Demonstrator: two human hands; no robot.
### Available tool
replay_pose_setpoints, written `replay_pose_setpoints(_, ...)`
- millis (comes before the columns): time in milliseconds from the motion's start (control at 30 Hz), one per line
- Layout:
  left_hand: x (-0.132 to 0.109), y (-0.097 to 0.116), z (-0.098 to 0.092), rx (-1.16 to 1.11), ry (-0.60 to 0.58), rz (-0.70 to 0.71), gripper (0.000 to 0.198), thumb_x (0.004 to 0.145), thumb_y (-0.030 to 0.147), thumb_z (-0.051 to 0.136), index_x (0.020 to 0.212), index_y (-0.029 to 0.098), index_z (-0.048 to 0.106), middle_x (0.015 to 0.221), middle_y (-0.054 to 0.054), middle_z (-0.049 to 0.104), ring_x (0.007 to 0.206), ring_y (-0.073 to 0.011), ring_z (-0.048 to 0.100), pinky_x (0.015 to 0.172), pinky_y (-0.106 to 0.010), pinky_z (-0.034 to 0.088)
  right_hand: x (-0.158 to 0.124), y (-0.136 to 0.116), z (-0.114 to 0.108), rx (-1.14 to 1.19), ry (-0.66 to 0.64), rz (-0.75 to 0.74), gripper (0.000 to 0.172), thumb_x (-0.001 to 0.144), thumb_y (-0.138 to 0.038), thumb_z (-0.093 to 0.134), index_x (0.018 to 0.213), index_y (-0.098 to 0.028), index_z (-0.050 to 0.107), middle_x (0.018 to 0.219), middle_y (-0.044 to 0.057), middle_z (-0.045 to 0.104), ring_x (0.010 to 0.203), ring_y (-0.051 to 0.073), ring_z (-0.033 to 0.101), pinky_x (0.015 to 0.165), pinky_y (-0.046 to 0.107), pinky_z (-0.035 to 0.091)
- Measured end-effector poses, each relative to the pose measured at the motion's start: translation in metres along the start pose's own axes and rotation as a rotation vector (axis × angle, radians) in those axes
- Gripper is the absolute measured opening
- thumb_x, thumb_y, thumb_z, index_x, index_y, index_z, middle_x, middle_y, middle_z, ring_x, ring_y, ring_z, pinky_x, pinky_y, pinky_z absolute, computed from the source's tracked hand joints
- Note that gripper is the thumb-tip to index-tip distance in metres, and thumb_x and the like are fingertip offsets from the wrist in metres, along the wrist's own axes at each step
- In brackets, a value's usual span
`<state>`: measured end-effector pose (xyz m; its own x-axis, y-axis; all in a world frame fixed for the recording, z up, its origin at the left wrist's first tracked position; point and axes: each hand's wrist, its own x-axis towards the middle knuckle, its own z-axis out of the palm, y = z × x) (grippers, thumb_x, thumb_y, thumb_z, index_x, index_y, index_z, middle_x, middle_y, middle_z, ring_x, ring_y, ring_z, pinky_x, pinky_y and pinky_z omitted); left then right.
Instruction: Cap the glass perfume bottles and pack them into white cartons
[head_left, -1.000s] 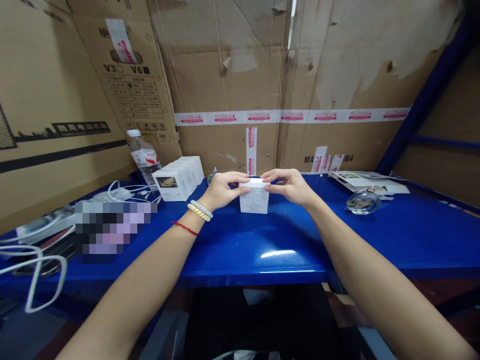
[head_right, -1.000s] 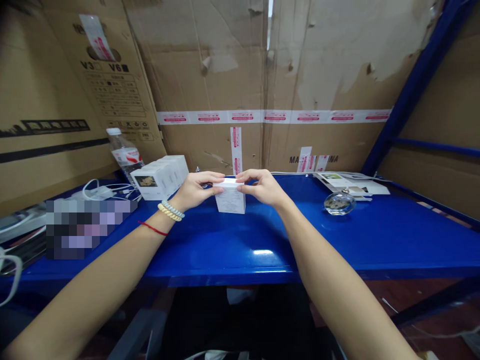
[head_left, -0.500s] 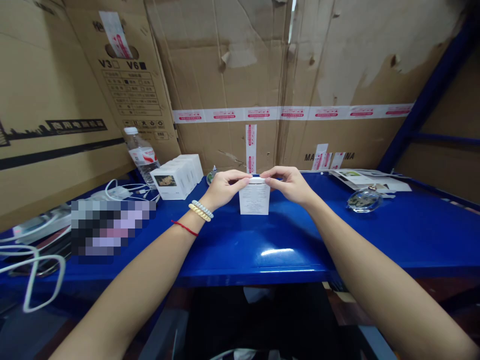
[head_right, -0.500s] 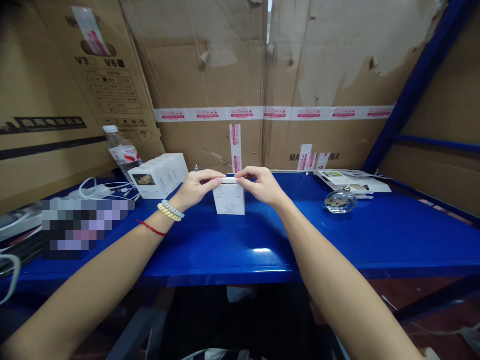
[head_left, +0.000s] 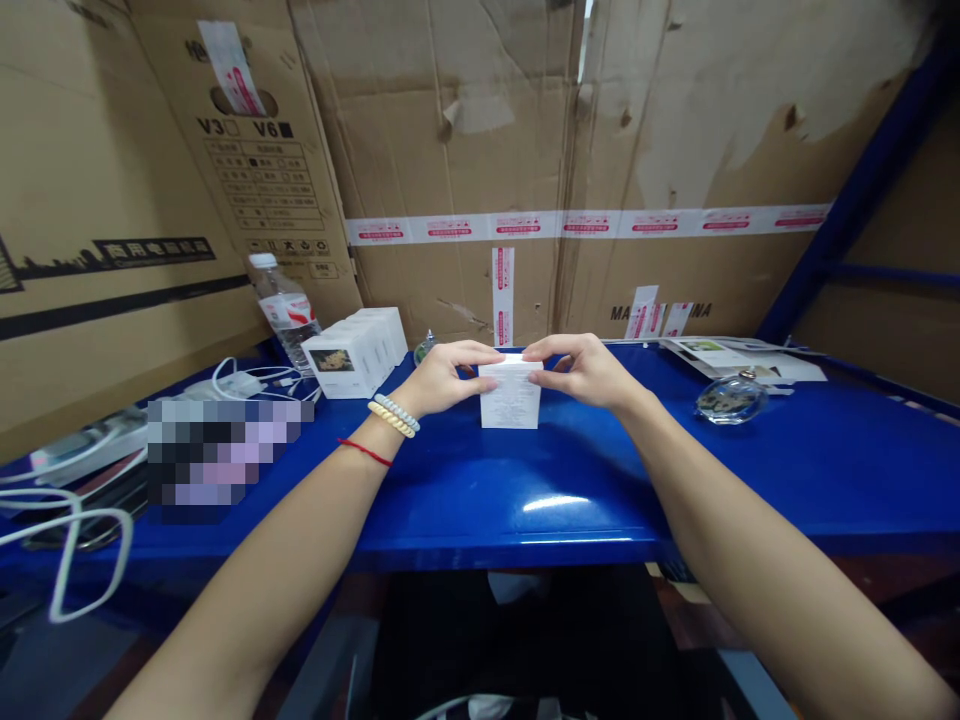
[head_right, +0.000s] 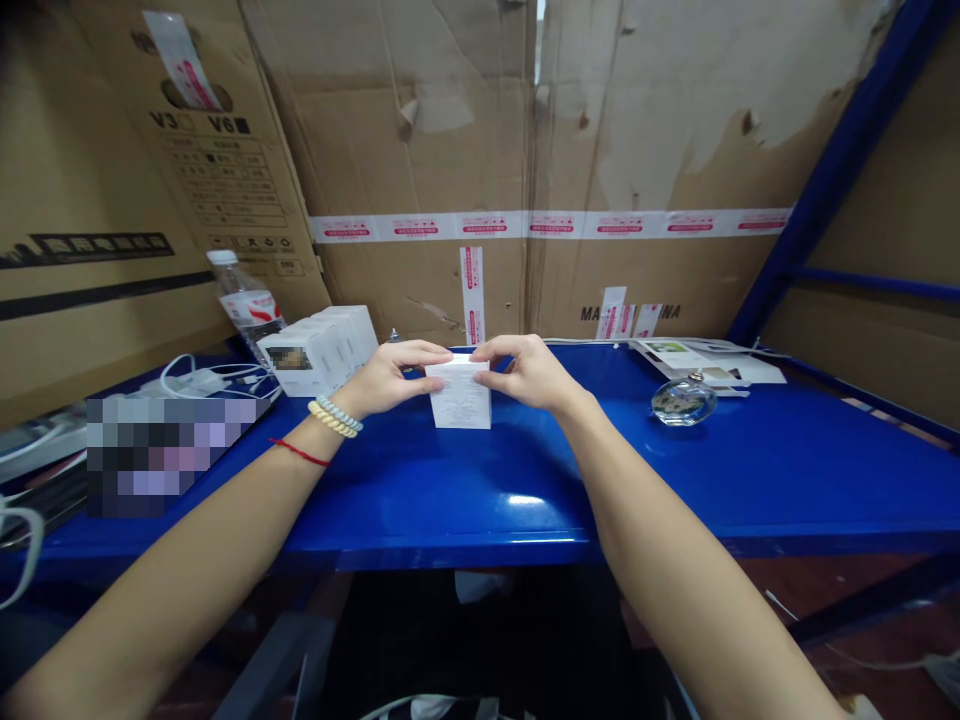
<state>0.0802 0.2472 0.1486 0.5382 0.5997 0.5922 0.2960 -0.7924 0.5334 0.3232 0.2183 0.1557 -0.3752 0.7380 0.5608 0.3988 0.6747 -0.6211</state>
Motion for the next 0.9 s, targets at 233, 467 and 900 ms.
replay_pose_setpoints(233,0.0,-0.002,0.007,-0.245,-0.035,-0.149,0.038,0.069,0.033,0.076,0.103,0.017,0.069,0.095,-0.006,0.071,0.081,-0.015,0.065,0.072,-0.028,0.054,0.0,-0.002,-0.001,-0.03,-0.022,-0.035,0.023,0.073,-0.033,0.072,0.091,-0.02,0.077,0.104,0.007,0.073,0.083,0.016,0.066,0.063,0.026,0.049)
replay_pose_setpoints(467,0.002,0.0,0.007,-0.284,0.01,-0.157,0.043,0.071,0.04,0.074,0.107,0.016,0.067,0.105,-0.008,0.072,0.087,-0.0161,0.066,0.077,-0.027,0.054,0.0,-0.001,0.008,0.157,0.007,0.033,0.036,0.069,-0.031,0.075,0.102,-0.016,0.07,0.101,0.007,0.071,0.085,0.015,0.062,0.065,0.025,0.051)
replay_pose_setpoints(900,0.002,0.003,0.016,-0.306,0.051,-0.193,0.051,0.066,0.052,0.076,0.101,0.015,0.069,0.099,-0.009,0.073,0.085,-0.0188,0.067,0.073,-0.03,0.054,0.001,-0.003,0.002,0.355,-0.059,0.096,0.033,0.068,-0.038,0.079,0.09,-0.015,0.07,0.09,0.006,0.071,0.082,0.014,0.063,0.074,0.028,0.053)
